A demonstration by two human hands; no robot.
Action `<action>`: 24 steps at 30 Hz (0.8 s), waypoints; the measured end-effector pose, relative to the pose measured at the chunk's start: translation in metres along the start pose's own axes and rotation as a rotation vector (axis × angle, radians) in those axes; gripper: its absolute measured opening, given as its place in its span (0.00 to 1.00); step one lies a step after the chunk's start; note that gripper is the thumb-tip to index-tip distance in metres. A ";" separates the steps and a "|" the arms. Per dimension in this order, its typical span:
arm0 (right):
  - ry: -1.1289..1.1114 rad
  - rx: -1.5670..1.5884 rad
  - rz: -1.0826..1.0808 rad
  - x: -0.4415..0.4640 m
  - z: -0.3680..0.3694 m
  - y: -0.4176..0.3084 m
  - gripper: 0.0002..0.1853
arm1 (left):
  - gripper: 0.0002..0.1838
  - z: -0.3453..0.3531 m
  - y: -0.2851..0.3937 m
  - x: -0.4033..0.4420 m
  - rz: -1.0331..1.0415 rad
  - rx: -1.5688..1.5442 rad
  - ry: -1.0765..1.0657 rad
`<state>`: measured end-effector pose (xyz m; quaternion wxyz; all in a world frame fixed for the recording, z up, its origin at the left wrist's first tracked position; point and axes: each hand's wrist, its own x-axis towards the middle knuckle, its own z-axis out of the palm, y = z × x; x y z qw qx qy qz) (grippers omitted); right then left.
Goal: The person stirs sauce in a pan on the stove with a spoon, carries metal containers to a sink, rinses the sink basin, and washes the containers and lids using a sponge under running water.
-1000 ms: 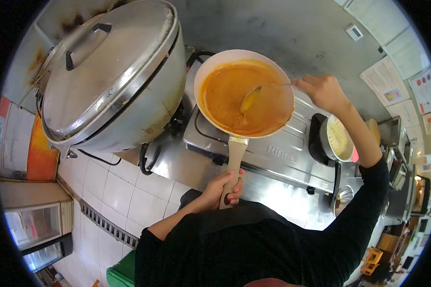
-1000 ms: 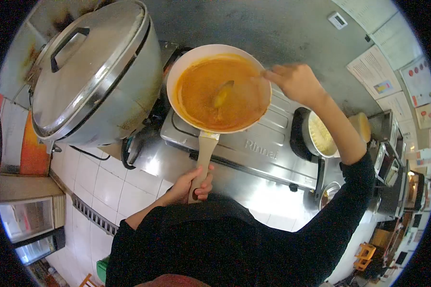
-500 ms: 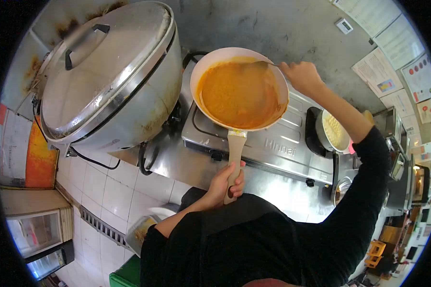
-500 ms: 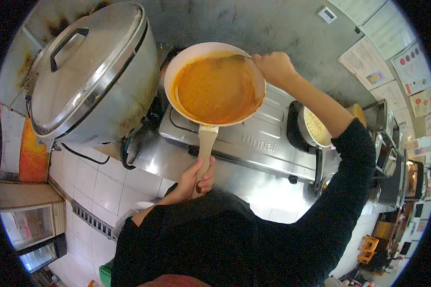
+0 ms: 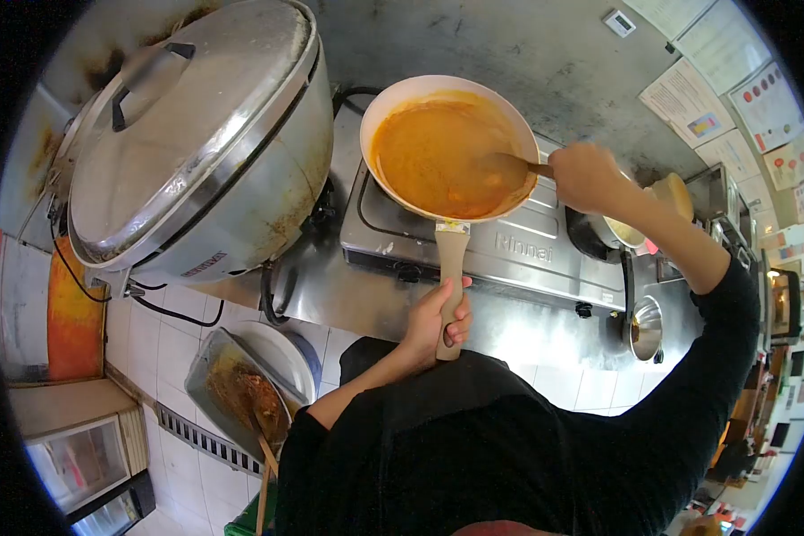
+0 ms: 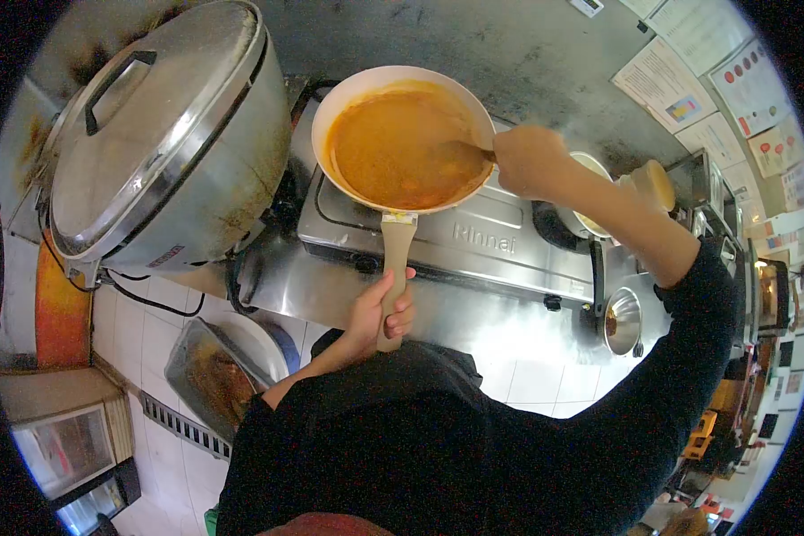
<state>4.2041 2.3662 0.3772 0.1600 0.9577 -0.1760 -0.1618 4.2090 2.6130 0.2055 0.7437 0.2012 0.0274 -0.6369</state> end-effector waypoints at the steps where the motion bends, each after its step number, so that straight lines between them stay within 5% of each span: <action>1: -0.034 0.036 0.023 -0.005 -0.001 -0.003 0.07 | 0.19 0.001 -0.001 0.000 0.002 0.002 0.005; 10: 0.105 0.494 -0.002 -0.015 0.046 -0.028 0.11 | 0.19 0.003 -0.002 0.001 0.012 0.010 0.002; 11: 0.274 0.439 -0.100 -0.020 0.047 -0.032 0.10 | 0.19 0.003 -0.002 0.001 0.006 0.002 0.004; 18: 0.477 0.343 -0.024 -0.066 0.030 -0.045 0.10 | 0.18 0.002 -0.003 0.002 0.010 0.025 0.000; 24: 0.483 0.301 -0.106 -0.076 0.061 -0.057 0.10 | 0.18 -0.003 -0.003 0.004 -0.025 -0.035 -0.022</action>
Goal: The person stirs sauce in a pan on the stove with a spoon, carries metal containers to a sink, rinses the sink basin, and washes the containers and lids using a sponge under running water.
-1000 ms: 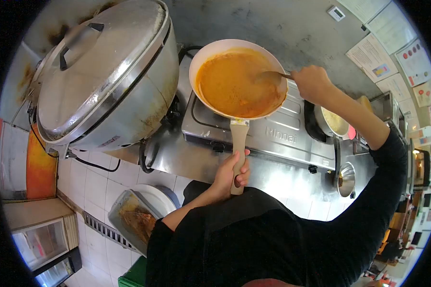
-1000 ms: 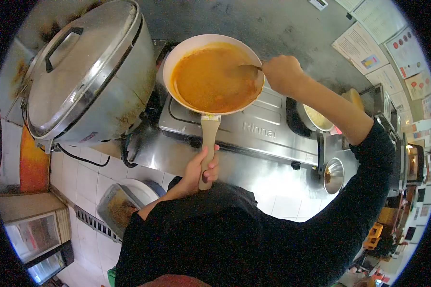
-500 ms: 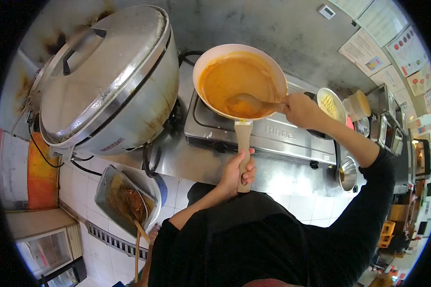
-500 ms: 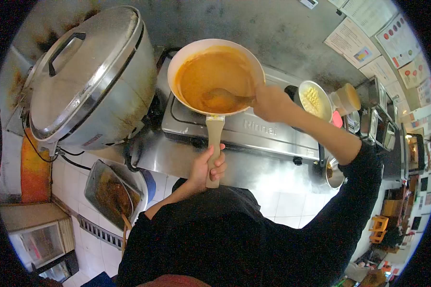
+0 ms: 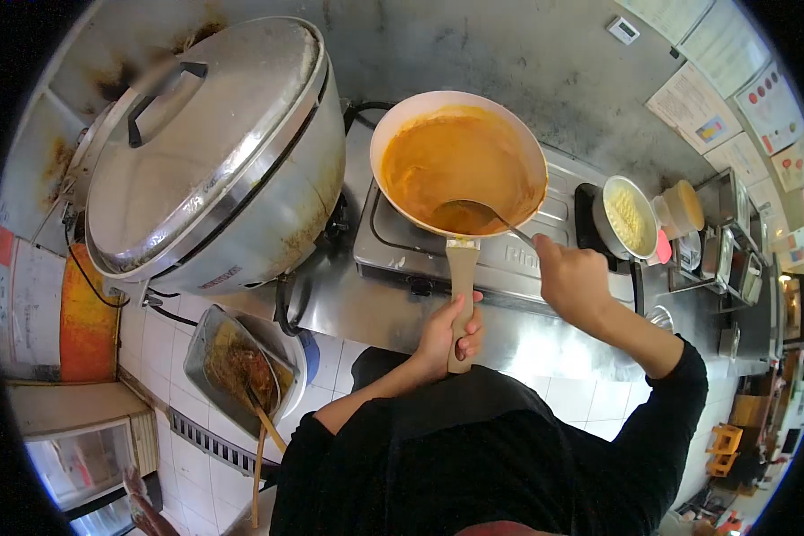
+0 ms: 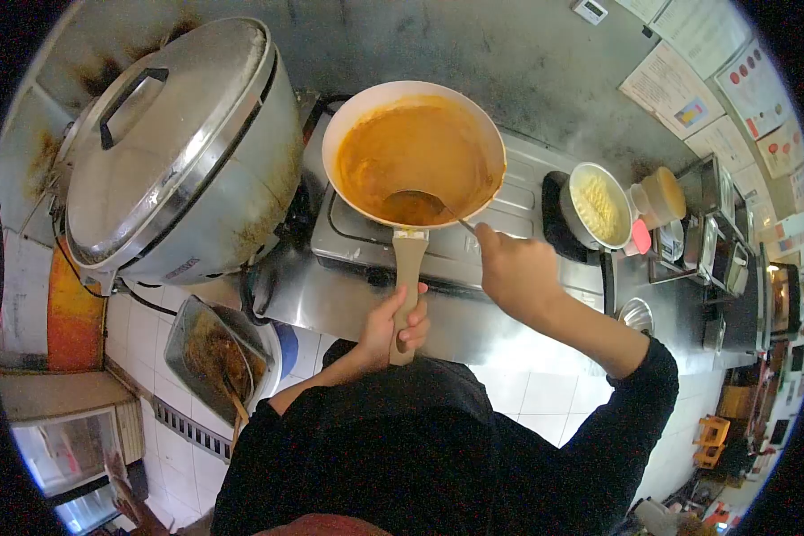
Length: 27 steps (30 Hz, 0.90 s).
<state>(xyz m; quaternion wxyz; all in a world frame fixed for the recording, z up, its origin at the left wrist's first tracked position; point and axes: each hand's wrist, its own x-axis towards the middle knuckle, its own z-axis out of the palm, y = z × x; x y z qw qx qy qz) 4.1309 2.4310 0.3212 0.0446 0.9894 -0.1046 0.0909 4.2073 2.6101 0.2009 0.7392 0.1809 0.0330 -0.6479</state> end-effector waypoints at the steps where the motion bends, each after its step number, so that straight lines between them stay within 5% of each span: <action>1: -0.004 -0.035 -0.016 0.000 0.012 0.000 0.13 | 0.18 0.001 0.000 -0.001 0.005 0.000 0.012; 7: 0.071 -0.082 -0.077 0.030 0.042 0.008 0.18 | 0.19 0.002 -0.003 0.001 0.023 0.011 0.008; 13: 0.141 -0.156 -0.069 0.070 0.064 0.024 0.10 | 0.18 0.001 -0.004 0.002 0.027 -0.014 -0.006; 27: 0.084 -0.213 0.116 0.068 0.067 0.079 0.09 | 0.18 0.001 -0.003 0.002 0.026 -0.011 0.017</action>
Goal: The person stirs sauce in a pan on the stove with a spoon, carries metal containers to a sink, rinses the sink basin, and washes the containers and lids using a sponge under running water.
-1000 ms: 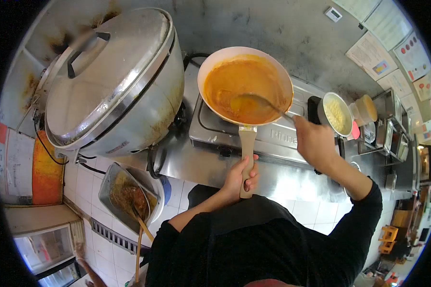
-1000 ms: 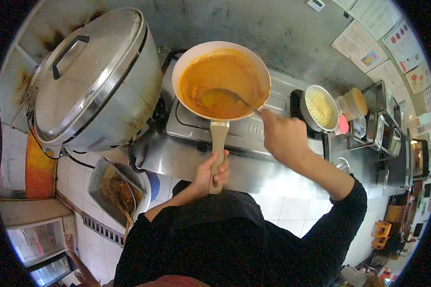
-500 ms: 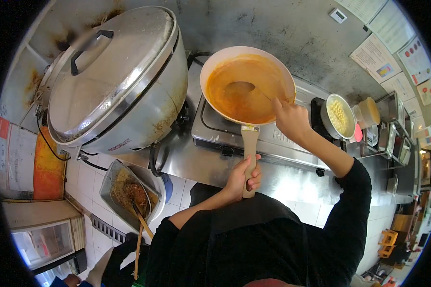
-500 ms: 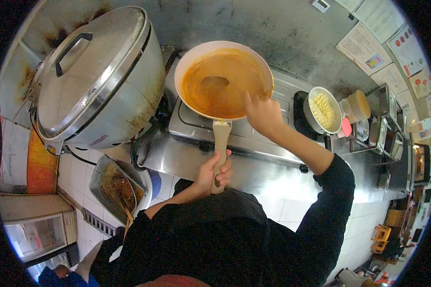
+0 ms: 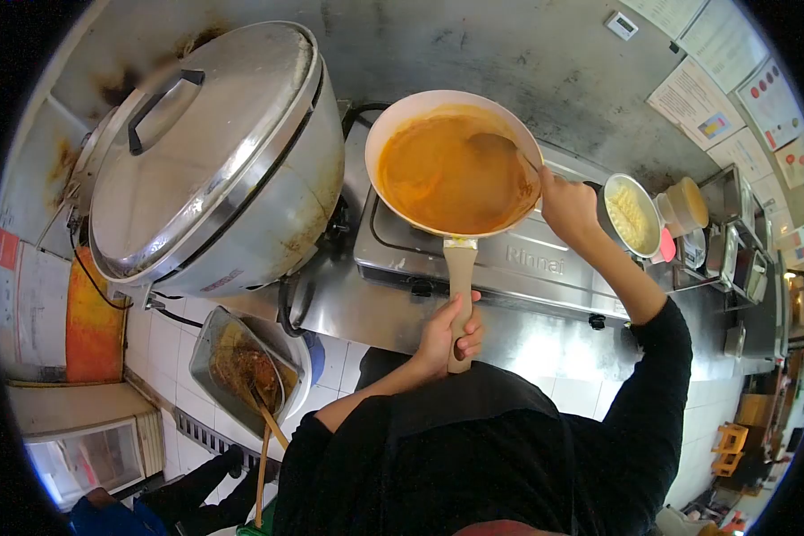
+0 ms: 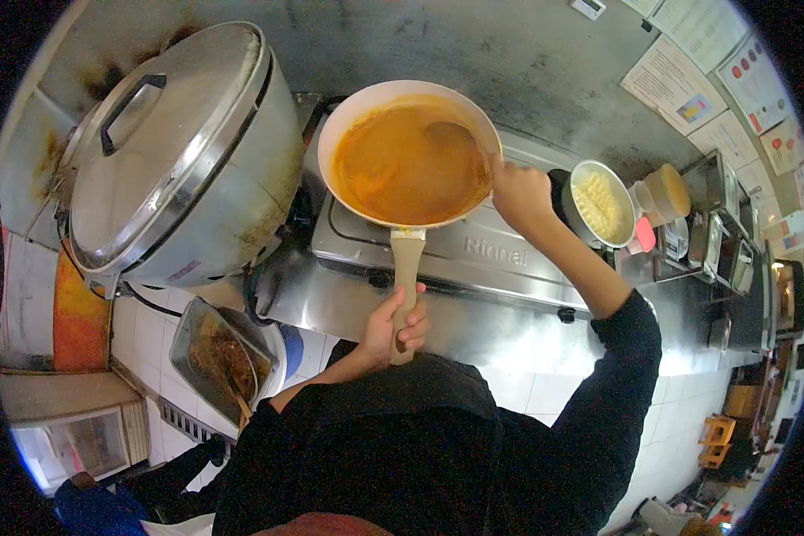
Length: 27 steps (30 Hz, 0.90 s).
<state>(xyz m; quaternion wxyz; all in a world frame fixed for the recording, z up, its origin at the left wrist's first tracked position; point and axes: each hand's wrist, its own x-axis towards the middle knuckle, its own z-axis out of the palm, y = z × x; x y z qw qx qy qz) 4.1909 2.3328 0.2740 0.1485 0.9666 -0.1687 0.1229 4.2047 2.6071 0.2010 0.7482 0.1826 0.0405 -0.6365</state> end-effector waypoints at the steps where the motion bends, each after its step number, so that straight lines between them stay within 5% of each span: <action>1: -0.019 0.012 0.026 -0.008 -0.007 0.001 0.08 | 0.18 -0.001 0.000 0.001 0.001 -0.003 -0.009; 8: -0.146 0.122 0.097 -0.058 -0.046 -0.018 0.08 | 0.17 -0.003 0.001 0.001 0.012 -0.018 -0.074; 11: -0.030 0.247 0.058 -0.065 -0.047 -0.040 0.03 | 0.17 -0.004 0.001 0.001 0.005 -0.011 -0.077; 16: -0.053 0.230 0.005 -0.058 -0.041 -0.064 0.13 | 0.18 0.002 0.003 -0.002 0.004 0.027 -0.028; 27: -0.009 -0.045 0.058 -0.040 -0.044 -0.036 0.09 | 0.18 -0.001 0.005 -0.002 -0.009 -0.015 -0.051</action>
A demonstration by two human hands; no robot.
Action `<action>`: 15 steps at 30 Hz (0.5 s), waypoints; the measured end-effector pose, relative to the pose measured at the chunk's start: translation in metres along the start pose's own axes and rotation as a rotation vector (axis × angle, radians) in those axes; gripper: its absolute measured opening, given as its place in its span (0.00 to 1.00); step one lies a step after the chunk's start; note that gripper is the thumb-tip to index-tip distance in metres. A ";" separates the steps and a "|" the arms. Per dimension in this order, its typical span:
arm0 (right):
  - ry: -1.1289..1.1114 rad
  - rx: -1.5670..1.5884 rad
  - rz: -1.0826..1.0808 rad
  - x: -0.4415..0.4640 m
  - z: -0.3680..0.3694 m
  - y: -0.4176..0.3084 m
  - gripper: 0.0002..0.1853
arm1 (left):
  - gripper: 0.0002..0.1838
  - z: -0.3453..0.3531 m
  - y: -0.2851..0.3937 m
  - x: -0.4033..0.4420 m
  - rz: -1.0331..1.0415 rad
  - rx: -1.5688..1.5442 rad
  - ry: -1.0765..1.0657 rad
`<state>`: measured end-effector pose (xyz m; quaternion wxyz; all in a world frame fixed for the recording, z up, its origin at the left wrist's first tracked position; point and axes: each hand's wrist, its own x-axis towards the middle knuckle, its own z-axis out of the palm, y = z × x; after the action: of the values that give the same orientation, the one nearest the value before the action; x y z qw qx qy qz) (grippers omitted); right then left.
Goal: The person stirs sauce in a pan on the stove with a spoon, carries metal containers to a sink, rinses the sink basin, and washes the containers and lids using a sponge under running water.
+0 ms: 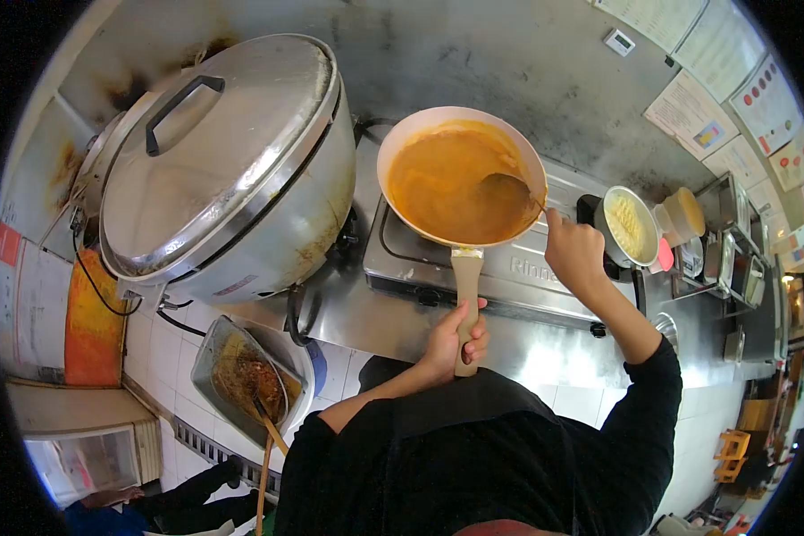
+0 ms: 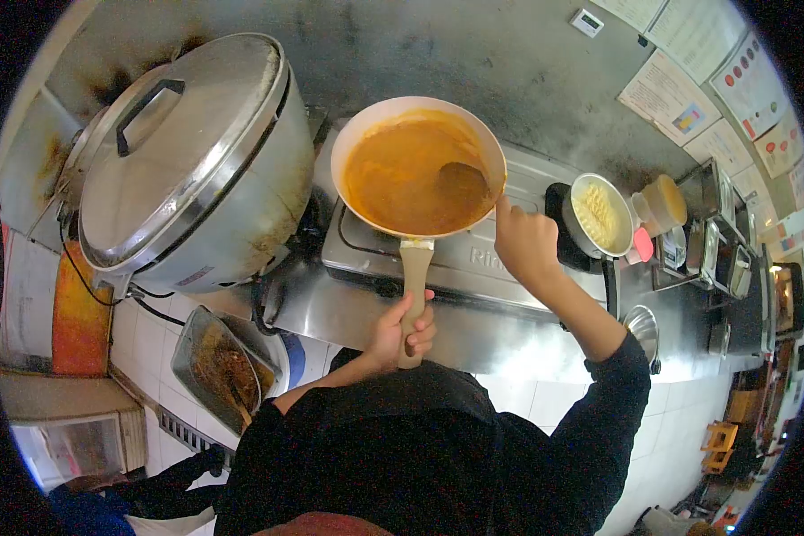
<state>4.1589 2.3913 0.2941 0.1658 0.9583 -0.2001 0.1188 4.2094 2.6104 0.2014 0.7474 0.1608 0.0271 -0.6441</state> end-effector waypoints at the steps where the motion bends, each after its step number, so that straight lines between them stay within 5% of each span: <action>1: 0.024 -0.007 -0.013 0.006 0.007 0.003 0.08 | 0.19 0.000 -0.001 0.000 0.009 0.001 -0.008; 15: -0.025 0.177 0.197 0.094 0.067 -0.019 0.09 | 0.24 0.007 -0.002 -0.002 0.049 0.135 0.079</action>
<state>4.2617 2.3504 0.2554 0.0657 0.9464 -0.2838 0.1395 4.2061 2.6100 0.2081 0.7486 0.2365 0.0091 -0.6194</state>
